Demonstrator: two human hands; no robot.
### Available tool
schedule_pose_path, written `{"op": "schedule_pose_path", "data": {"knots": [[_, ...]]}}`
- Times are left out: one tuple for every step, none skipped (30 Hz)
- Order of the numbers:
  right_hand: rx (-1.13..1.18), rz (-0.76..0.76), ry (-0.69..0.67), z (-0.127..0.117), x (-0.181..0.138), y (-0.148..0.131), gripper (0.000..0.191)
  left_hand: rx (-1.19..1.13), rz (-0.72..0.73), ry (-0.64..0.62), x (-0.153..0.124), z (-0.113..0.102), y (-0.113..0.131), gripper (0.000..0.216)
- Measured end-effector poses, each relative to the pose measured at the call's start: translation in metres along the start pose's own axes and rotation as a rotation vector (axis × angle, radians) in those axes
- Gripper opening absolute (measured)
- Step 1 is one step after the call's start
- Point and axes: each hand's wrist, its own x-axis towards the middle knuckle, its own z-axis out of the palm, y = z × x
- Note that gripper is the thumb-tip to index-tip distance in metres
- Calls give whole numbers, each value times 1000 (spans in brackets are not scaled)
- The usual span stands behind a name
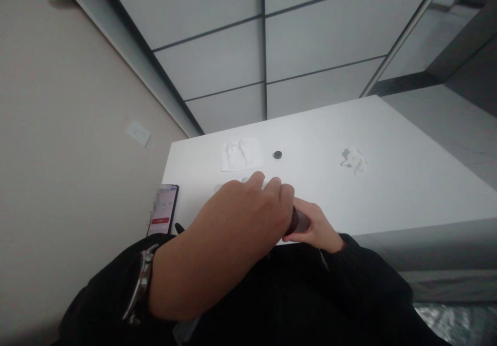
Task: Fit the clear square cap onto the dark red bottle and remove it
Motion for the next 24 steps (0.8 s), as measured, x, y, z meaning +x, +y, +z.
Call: {"op": "schedule_pose_path", "data": {"knots": [[1,3,-5,0,0,1,88,-2,-4,-8,1,-1,1,10],[2,9,-10,0,-1,1,88,-4,-9,-19,1,-2,2,10],[5,13,-14,0,-1,2,87,-5,-14,-30,2,-2,3,10],[8,16,-17,-1,-1,2,87,-5,-20,-39,3,-3,4,10],[13,19,-19,-1,-1,2,87,-4,-24,-46,4,-3,5,11],[19,24,-20,-1,-1,2,87,0,-28,-48,4,-3,5,13],[24,27,-21,-1,-1,2,86,4,-29,-49,5,-4,6,14],[29,30,-23,-1,0,1,86,6,-28,-50,5,-4,7,15],[32,31,-26,-2,0,1,85,9,-30,-55,6,-4,7,15],[34,30,-29,-2,0,0,85,10,-30,-63,6,-5,8,15],[34,27,-31,-2,1,0,85,12,-31,-69,6,-5,8,14],[33,22,-31,-2,1,0,85,12,-33,-70,6,-5,8,14],[32,16,-29,-2,1,0,86,11,-35,-66,6,-4,8,14],[30,12,-26,-2,1,0,87,8,-36,-57,5,-4,7,15],[29,7,-22,-2,1,1,89,1,-34,-47,4,-2,6,17],[29,3,-20,-1,1,1,91,-10,-34,-37,3,0,4,19],[27,-4,-17,-1,0,2,92,-22,-36,-26,2,2,3,21],[25,-9,-15,-1,0,3,94,-37,-39,-12,0,5,1,23],[22,-16,-13,0,0,3,95,-52,-42,9,-1,8,-1,26],[20,-21,-10,0,0,4,95,-68,-44,38,-4,12,-3,30],[19,-26,-9,0,0,5,95,-85,-45,74,-6,16,-5,35],[20,-28,-12,0,0,5,96,-103,-46,112,-8,20,-6,41],[22,-30,-18,0,0,6,96,-123,-45,146,-11,25,-7,49],[23,-29,-25,0,0,6,97,-146,-44,175,-13,29,-8,57]]}}
